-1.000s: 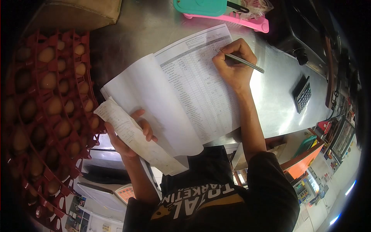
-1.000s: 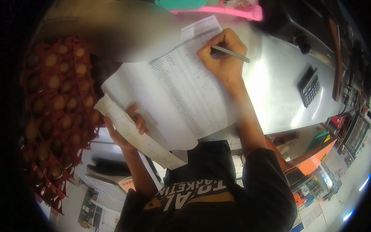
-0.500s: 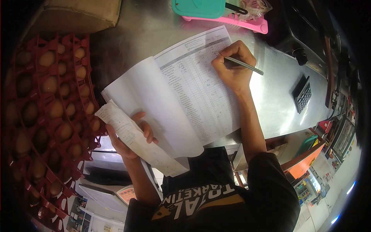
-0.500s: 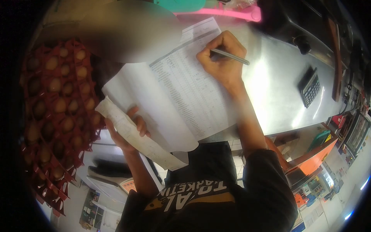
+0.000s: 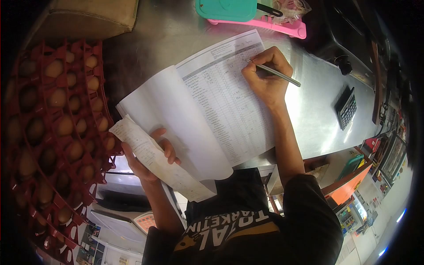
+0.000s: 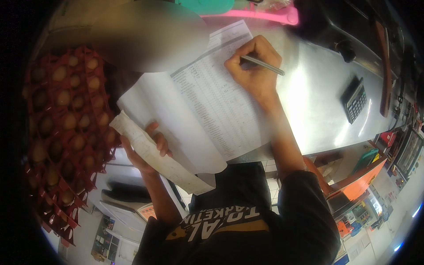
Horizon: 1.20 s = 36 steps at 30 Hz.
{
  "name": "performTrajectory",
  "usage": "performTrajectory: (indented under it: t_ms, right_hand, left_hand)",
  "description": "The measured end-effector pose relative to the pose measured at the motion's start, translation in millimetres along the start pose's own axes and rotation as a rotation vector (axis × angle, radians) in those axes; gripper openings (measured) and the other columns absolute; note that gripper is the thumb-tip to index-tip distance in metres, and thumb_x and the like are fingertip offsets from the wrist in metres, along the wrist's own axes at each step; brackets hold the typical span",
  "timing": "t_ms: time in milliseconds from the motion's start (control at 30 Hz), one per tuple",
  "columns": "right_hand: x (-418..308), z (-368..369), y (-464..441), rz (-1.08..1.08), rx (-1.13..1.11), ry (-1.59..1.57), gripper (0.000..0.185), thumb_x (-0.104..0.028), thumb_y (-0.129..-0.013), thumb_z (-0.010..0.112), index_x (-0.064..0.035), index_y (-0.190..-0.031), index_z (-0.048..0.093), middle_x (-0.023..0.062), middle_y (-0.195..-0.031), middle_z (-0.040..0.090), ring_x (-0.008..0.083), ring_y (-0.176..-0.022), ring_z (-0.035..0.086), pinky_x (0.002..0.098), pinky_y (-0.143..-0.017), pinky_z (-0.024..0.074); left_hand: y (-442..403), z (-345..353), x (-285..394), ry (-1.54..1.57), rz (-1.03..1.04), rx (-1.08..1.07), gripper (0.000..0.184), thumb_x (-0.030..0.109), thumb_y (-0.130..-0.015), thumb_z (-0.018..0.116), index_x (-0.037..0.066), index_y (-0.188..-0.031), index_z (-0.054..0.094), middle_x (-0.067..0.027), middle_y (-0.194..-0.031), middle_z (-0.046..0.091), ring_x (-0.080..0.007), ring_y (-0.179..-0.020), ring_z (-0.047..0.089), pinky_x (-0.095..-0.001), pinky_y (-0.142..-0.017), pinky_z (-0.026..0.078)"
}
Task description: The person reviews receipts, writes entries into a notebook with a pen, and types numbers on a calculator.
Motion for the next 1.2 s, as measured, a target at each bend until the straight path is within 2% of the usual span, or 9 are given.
performTrajectory:
  t_ms: [233,300,633,700,800,1000,1067,1200]
  right_hand:
    - [1.1,0.0,1.2,-0.011,-0.007,-0.022,0.019,0.003,-0.071,0.075,-0.0037,-0.072,0.057,0.0043,-0.072,0.062,0.0115,-0.063,0.064,0.0220,-0.059,0.0515]
    - [2.6,1.9,3.0,0.024,-0.046,-0.044,0.017,0.005,-0.075,0.073,-0.0034,-0.078,0.058,0.0032,-0.080,0.065,0.0068,-0.071,0.060,0.0205,-0.067,0.0487]
    - [2.2,0.2,3.4,0.013,-0.039,-0.011,0.016,0.004,-0.075,0.072,-0.0038,-0.078,0.058,0.0034,-0.079,0.064,0.0075,-0.070,0.059,0.0217,-0.066,0.0482]
    - [-3.3,0.4,1.9,-0.043,-0.057,0.045,0.016,0.004,-0.075,0.072,-0.0039,-0.077,0.058,0.0038,-0.079,0.064,0.0078,-0.071,0.060,0.0220,-0.067,0.0485]
    - [0.9,-1.0,3.4,0.000,-0.021,-0.023,0.016,0.005,-0.074,0.071,-0.0038,-0.077,0.058,0.0039,-0.079,0.064,0.0079,-0.072,0.060,0.0219,-0.067,0.0486]
    - [4.3,-0.4,3.8,0.042,-0.018,-0.016,0.016,0.005,-0.075,0.072,-0.0033,-0.078,0.058,0.0041,-0.081,0.065,0.0081,-0.074,0.061,0.0215,-0.069,0.0492]
    - [4.7,0.0,3.8,0.043,-0.022,-0.017,0.016,0.005,-0.075,0.072,-0.0033,-0.079,0.058,0.0042,-0.081,0.065,0.0080,-0.074,0.061,0.0214,-0.069,0.0495]
    - [3.9,0.4,3.5,0.026,-0.032,-0.003,0.016,0.003,-0.076,0.073,-0.0030,-0.079,0.059,0.0044,-0.081,0.066,0.0077,-0.073,0.062,0.0211,-0.068,0.0504]
  left_hand:
    - [1.1,-4.2,1.3,-0.014,0.017,0.033,0.116,0.089,-0.086,0.031,-0.007,-0.151,0.036,-0.0247,-0.088,0.056,-0.0365,-0.079,0.059,-0.0583,-0.080,0.054]
    - [1.3,-5.4,1.6,-0.022,0.024,0.025,0.116,0.090,-0.086,0.030,-0.007,-0.151,0.037,-0.0246,-0.088,0.056,-0.0361,-0.078,0.059,-0.0582,-0.079,0.054]
    - [0.9,-2.3,0.6,-0.006,0.015,0.026,0.117,0.090,-0.086,0.031,-0.007,-0.151,0.035,-0.0246,-0.087,0.055,-0.0359,-0.079,0.059,-0.0583,-0.080,0.055]
    - [0.7,-2.4,1.9,-0.004,0.024,0.023,0.117,0.090,-0.086,0.030,-0.007,-0.151,0.035,-0.0248,-0.086,0.055,-0.0361,-0.078,0.059,-0.0585,-0.081,0.055]
    - [0.3,4.7,2.3,-0.073,0.001,-0.065,0.104,0.080,-0.094,0.032,-0.005,-0.153,0.031,-0.0199,-0.092,0.051,-0.0325,-0.081,0.054,-0.0555,-0.082,0.051]
    - [0.9,3.5,0.5,-0.083,-0.015,-0.062,0.104,0.081,-0.093,0.033,-0.004,-0.154,0.031,-0.0203,-0.093,0.051,-0.0331,-0.083,0.054,-0.0547,-0.083,0.050]
    - [1.4,-2.1,1.0,0.004,0.014,0.004,0.114,0.087,-0.089,0.028,-0.008,-0.152,0.033,-0.0263,-0.088,0.054,-0.0370,-0.080,0.058,-0.0593,-0.085,0.054]
    - [0.9,-1.6,0.6,0.007,0.013,-0.003,0.115,0.087,-0.089,0.029,-0.008,-0.152,0.033,-0.0263,-0.088,0.054,-0.0370,-0.081,0.059,-0.0592,-0.086,0.053]
Point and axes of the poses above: each hand's wrist, its own y-axis away from the middle knuckle, its own z-axis out of the palm, x = y × z, the point moved 9 cm from there along -y, towards the middle knuckle
